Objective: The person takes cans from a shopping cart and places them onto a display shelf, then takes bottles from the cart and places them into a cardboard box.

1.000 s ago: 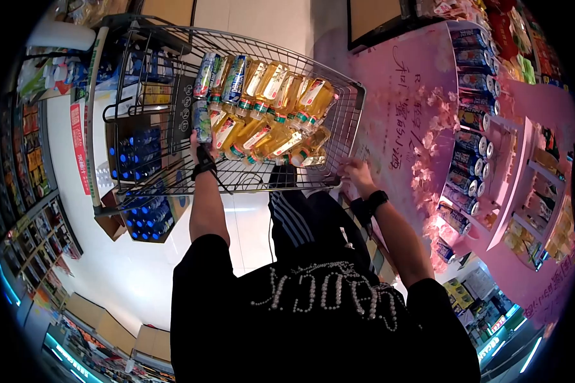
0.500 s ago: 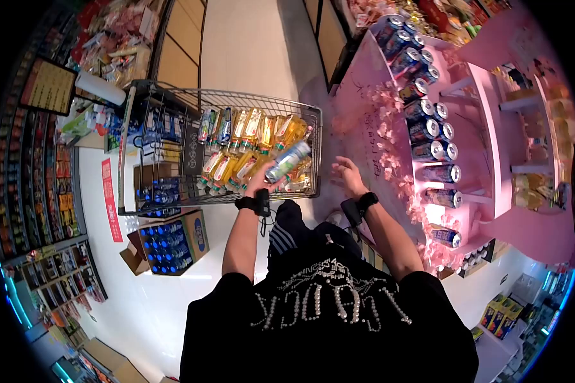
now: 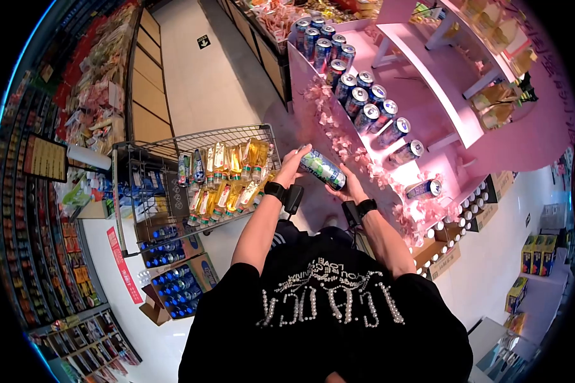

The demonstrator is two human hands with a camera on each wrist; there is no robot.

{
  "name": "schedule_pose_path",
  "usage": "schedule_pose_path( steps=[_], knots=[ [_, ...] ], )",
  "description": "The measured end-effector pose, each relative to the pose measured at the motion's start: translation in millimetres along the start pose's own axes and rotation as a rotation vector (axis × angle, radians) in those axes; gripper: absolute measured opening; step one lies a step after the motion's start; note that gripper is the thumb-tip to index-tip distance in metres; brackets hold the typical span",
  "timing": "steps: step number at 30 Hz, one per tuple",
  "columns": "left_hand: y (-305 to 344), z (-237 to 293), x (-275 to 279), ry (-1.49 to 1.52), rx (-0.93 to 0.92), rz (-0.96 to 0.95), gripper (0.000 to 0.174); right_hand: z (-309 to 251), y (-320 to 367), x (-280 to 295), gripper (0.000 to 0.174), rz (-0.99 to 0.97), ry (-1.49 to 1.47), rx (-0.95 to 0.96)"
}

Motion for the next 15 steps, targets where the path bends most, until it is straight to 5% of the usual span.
schedule_pose_path(
  steps=[3, 6, 11, 15],
  knots=[
    [-23, -5, -13, 0.467, -0.218, -0.112, 0.04, 10, -1, 2, 0.04, 0.062, -0.085, 0.006],
    [-18, -2, -27, 0.75, -0.189, -0.224, 0.034, 17, 0, -6, 0.04, 0.038, -0.153, -0.006],
    [-14, -4, -27, 0.773, -0.174, -0.311, 0.055, 28, -8, -25, 0.041, -0.117, -0.181, -0.042],
    [-17, 1, -14, 0.759, -0.1, -0.326, 0.05, 35, -12, -38, 0.04, -0.095, -0.133, -0.053]
  ],
)
Point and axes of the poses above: each hand's wrist, its own y-axis away from the middle knuckle, its own x-axis out of the back of the hand, z = x × y, the point moved 3 cm from there along -y, towards the middle knuckle, and after that the axes turned 4 degrees about z, right-handed, at the moved point
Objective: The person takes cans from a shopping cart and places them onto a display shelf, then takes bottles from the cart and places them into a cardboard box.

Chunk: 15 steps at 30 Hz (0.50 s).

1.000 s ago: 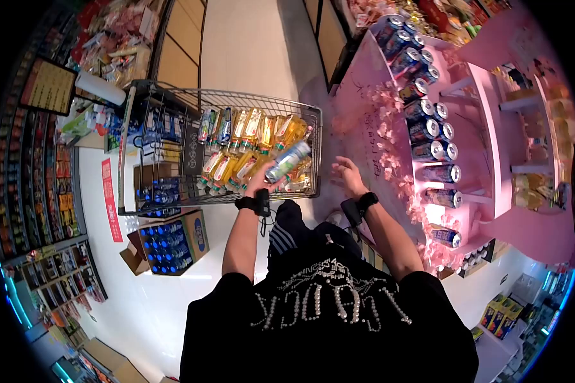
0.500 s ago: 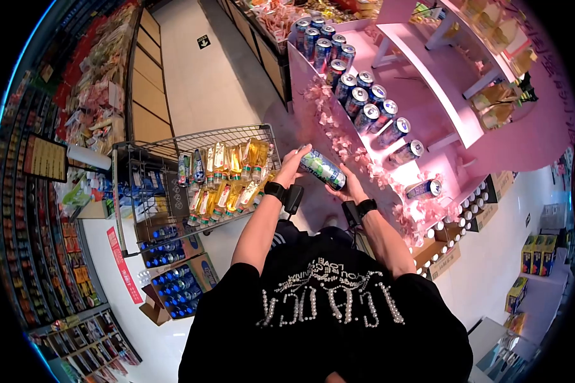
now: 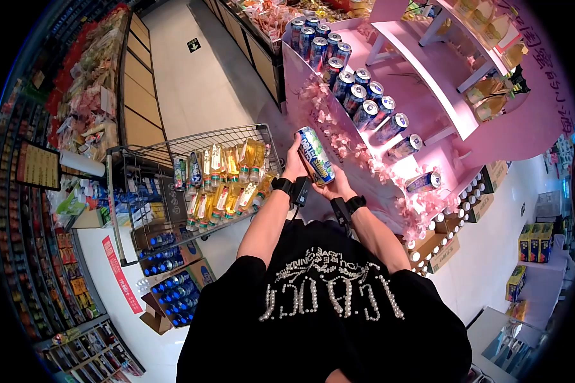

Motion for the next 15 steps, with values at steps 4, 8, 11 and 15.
schedule_pose_path(
  steps=[4, 8, 11, 15],
  knots=[
    [-5, 15, 3, -0.157, 0.012, -0.004, 0.046, 11, -13, -6, 0.04, 0.029, -0.015, 0.026],
    [-20, 26, 19, -0.186, 0.032, -0.075, 0.044, 20, -24, -10, 0.041, 0.066, -0.017, 0.054],
    [-25, 31, 30, -0.13, 0.04, -0.122, 0.044, 26, -31, -13, 0.041, 0.08, -0.047, 0.104],
    [-33, 31, 45, -0.132, 0.109, -0.144, 0.043, 35, -26, -22, 0.042, 0.097, -0.102, 0.143]
  ],
)
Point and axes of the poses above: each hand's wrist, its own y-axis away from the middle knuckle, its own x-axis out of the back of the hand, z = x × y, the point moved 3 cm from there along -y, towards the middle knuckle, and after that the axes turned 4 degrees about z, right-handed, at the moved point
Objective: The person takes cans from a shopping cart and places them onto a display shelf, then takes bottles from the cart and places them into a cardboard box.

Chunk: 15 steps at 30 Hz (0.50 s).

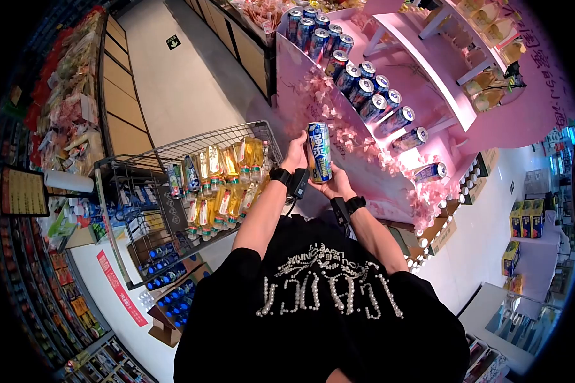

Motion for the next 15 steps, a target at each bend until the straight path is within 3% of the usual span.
schedule_pose_path(
  steps=[15],
  knots=[
    [0, -10, -5, 0.012, 0.132, -0.039, 0.04, 4, 16, -1, 0.038, 0.023, -0.026, 0.056]
  ],
)
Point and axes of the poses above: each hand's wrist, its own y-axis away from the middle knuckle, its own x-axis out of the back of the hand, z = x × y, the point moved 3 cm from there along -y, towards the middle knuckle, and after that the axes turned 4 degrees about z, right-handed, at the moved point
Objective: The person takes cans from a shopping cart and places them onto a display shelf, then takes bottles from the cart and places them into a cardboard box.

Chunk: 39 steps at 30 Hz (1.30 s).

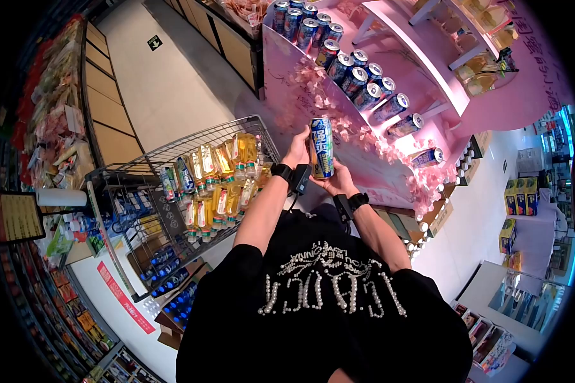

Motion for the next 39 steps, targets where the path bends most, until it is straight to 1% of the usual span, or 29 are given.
schedule_pose_path(
  steps=[1, 2, 3, 5, 6, 7, 9, 10, 11, 13, 14, 15, 16, 17, 18, 19, 21, 23, 25, 26, 27, 29, 30, 32, 33, 35, 36, 37, 39],
  knots=[
    [7, 4, -13, -0.017, 0.01, 0.011, 0.04, -2, 3, 0, 0.037, 0.041, 0.071, 0.004],
    [17, 6, -26, -0.031, 0.098, -0.026, 0.035, -5, 5, 1, 0.036, 0.081, 0.142, 0.009],
    [9, -1, -19, -0.154, 0.063, 0.047, 0.029, -10, 0, 12, 0.036, 0.085, 0.139, 0.019],
    [0, -8, -18, -0.316, 0.114, 0.046, 0.028, -19, -14, 39, 0.034, 0.061, 0.367, 0.065],
    [-5, -9, -24, -0.373, 0.143, 0.087, 0.032, -29, 6, 17, 0.029, 0.101, 0.361, 0.138],
    [-12, -10, -33, -0.377, 0.149, 0.074, 0.032, -43, 1, 29, 0.029, 0.106, 0.358, 0.151],
    [-25, -13, -58, -0.685, 0.02, -0.069, 0.041, -76, -12, 55, 0.034, -0.012, 0.62, 0.194],
    [-27, -12, -78, -0.738, -0.009, -0.059, 0.045, -91, 10, 29, 0.04, 0.098, 0.606, 0.231],
    [-35, -15, -95, -0.736, 0.004, -0.112, 0.048, -109, 23, 17, 0.042, 0.132, 0.721, 0.319],
    [-55, -23, -128, -0.871, -0.088, -0.229, 0.054, -141, 43, 4, 0.048, 0.226, 0.788, 0.433],
    [-66, -28, -145, -0.907, -0.137, -0.272, 0.061, -157, 44, 9, 0.05, 0.172, 0.796, 0.51],
    [-63, -25, -174, -0.946, -0.151, -0.299, 0.063, -174, 46, 13, 0.053, 0.116, 0.807, 0.587],
    [-70, -33, -188, -0.914, -0.128, -0.325, 0.066, -188, 57, 9, 0.055, 0.152, 0.804, 0.635],
    [-79, -41, -200, -0.882, -0.106, -0.349, 0.07, -199, 70, 4, 0.057, 0.194, 0.797, 0.778],
    [-89, -50, -209, -0.922, -0.207, -0.413, 0.074, -210, 71, 12, 0.06, 0.216, 0.828, 0.906],
    [-99, -61, -210, -0.868, -0.106, -0.365, 0.074, -221, 72, 17, 0.063, 0.236, 0.857, 1.035],
    [-116, -81, -208, -0.886, -0.122, -0.355, 0.073, -231, 77, 30, 0.067, 0.281, 0.855, 1.023],
    [-131, -101, -198, -0.887, -0.159, -0.345, 0.074, -238, 67, 57, 0.069, 0.372, 0.98, 1.044],
    [-133, -108, -197, -0.933, -0.103, -0.238, 0.074, -237, 62, 69, 0.07, 0.388, 0.928, 1.053],
    [-133, -111, -196, -0.935, -0.119, -0.192, 0.071, -237, 57, 74, 0.07, 0.405, 0.918, 1.06],
    [-139, -116, -192, -0.909, -0.138, -0.182, 0.069, -237, 54, 78, 0.066, 0.439, 0.93, 1.034],
    [-150, -125, -181, -0.917, -0.114, -0.184, 0.068, -239, 49, 88, 0.061, 0.483, 1.018, 0.99],
    [-150, -126, -180, -0.919, -0.107, -0.18, 0.068, -239, 44, 97, 0.061, 0.484, 1.014, 0.983],
    [-153, -125, -181, -1.032, -0.025, -0.196, 0.066, -239, 26, 121, 0.053, 0.511, 0.975, 0.906],
    [-157, -127, -178, -1.032, -0.024, -0.195, 0.066, -242, 24, 126, 0.053, 0.51, 0.974, 0.904],
    [-166, -137, -169, -0.988, 0.028, -0.192, 0.066, -244, 20, 139, 0.047, 0.609, 0.953, 0.769],
    [-171, -138, -168, -1.042, -0.055, -0.231, 0.067, -246, 14, 150, 0.047, 0.667, 1.055, 0.769],
    [-173, -139, -171, -1.042, -0.051, -0.232, 0.067, -247, 7, 159, 0.047, 0.67, 1.053, 0.767],
    [-171, -138, -174, -0.951, -0.002, -0.184, 0.067, -245, 2, 166, 0.046, 0.619, 0.809, 0.777]
  ],
)
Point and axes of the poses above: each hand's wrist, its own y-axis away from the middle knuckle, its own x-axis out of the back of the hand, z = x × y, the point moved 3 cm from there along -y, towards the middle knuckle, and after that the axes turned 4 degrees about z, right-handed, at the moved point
